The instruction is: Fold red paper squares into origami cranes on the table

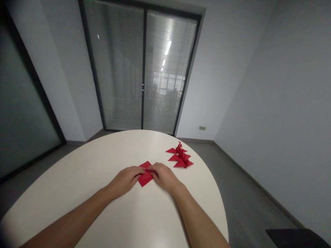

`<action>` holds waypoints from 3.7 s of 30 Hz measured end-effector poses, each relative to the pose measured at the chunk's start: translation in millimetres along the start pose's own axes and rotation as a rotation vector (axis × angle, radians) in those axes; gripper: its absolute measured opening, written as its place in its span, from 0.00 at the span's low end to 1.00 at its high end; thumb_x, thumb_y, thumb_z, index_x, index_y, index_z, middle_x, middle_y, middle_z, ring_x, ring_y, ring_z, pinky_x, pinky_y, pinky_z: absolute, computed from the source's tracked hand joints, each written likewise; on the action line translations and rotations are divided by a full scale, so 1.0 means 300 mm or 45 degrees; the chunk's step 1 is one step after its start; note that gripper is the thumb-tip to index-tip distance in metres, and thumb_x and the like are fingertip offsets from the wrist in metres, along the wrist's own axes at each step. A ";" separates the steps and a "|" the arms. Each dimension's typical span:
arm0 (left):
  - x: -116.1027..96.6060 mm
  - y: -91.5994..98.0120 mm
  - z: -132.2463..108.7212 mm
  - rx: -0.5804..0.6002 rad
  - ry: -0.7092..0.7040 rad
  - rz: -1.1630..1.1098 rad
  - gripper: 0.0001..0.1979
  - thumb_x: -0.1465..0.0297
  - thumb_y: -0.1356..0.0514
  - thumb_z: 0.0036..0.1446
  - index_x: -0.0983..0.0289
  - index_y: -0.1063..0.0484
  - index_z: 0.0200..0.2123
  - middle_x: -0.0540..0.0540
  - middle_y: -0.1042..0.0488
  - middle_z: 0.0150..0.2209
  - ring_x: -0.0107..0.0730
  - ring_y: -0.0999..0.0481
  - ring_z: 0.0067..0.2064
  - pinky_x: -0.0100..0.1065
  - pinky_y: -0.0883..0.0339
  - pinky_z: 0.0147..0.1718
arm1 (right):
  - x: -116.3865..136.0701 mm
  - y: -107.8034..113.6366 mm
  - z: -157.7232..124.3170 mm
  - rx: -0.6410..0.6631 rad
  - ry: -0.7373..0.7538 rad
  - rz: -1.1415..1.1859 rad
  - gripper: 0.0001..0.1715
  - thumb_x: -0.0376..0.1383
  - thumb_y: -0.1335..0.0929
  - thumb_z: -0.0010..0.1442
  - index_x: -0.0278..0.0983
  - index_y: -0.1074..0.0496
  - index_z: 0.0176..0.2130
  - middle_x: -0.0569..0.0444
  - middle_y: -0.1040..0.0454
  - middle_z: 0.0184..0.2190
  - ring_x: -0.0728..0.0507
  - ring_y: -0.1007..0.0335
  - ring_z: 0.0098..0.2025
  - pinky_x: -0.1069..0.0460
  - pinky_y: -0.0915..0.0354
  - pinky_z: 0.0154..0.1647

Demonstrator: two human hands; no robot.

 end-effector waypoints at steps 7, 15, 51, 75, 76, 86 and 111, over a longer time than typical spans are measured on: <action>0.004 -0.006 -0.007 -0.003 -0.026 0.103 0.13 0.70 0.42 0.63 0.57 0.23 0.48 0.53 0.23 0.53 0.39 0.24 0.53 0.42 0.33 0.54 | -0.033 -0.013 -0.004 0.042 0.048 -0.063 0.24 0.24 0.35 0.59 0.45 0.21 0.48 0.52 0.23 0.44 0.44 0.29 0.47 0.51 0.34 0.51; -0.005 0.007 0.008 -0.082 -0.012 0.262 0.15 0.79 0.45 0.62 0.59 0.21 0.44 0.56 0.24 0.52 0.42 0.28 0.53 0.45 0.34 0.53 | -0.002 0.011 -0.007 0.089 0.098 -0.050 0.20 0.25 0.34 0.55 0.41 0.19 0.42 0.52 0.21 0.38 0.43 0.28 0.42 0.51 0.34 0.46; -0.091 0.021 -0.006 0.027 -0.264 0.065 0.13 0.68 0.46 0.65 0.58 0.20 0.39 0.53 0.21 0.44 0.34 0.23 0.45 0.36 0.32 0.49 | -0.005 -0.008 -0.001 0.045 0.054 -0.024 0.23 0.33 0.34 0.62 0.37 0.26 0.56 0.45 0.25 0.55 0.37 0.31 0.58 0.42 0.37 0.60; -0.068 0.020 0.002 -0.019 -0.080 0.114 0.08 0.63 0.42 0.64 0.60 0.28 0.40 0.54 0.23 0.42 0.38 0.24 0.44 0.36 0.32 0.46 | -0.018 -0.010 -0.008 0.034 -0.008 0.000 0.23 0.39 0.32 0.63 0.38 0.27 0.57 0.43 0.27 0.57 0.35 0.33 0.58 0.40 0.38 0.59; -0.066 0.019 0.003 -0.016 -0.083 0.110 0.08 0.63 0.42 0.64 0.60 0.27 0.40 0.54 0.23 0.43 0.37 0.24 0.44 0.36 0.32 0.46 | -0.016 -0.009 -0.008 0.039 0.001 -0.010 0.22 0.40 0.33 0.64 0.38 0.27 0.57 0.43 0.28 0.57 0.34 0.34 0.59 0.39 0.38 0.60; -0.072 0.015 0.004 0.025 -0.136 0.038 0.08 0.66 0.44 0.65 0.60 0.25 0.40 0.53 0.22 0.42 0.36 0.23 0.45 0.36 0.32 0.47 | -0.010 -0.004 -0.005 0.030 0.034 -0.027 0.20 0.40 0.33 0.65 0.39 0.25 0.55 0.43 0.26 0.55 0.35 0.32 0.57 0.40 0.36 0.58; -0.075 0.021 -0.001 0.081 -0.192 0.015 0.04 0.67 0.41 0.63 0.60 0.28 0.35 0.52 0.23 0.41 0.35 0.24 0.45 0.36 0.34 0.48 | -0.023 -0.008 -0.009 -0.022 -0.013 0.004 0.26 0.35 0.31 0.60 0.36 0.31 0.58 0.44 0.25 0.50 0.38 0.31 0.50 0.43 0.36 0.54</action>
Point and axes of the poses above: each hand's wrist, its own z-axis towards the middle knuckle, its own y-axis out of the back of the hand, x = y × z, the point moved 3 cm from there along z, towards the middle knuckle
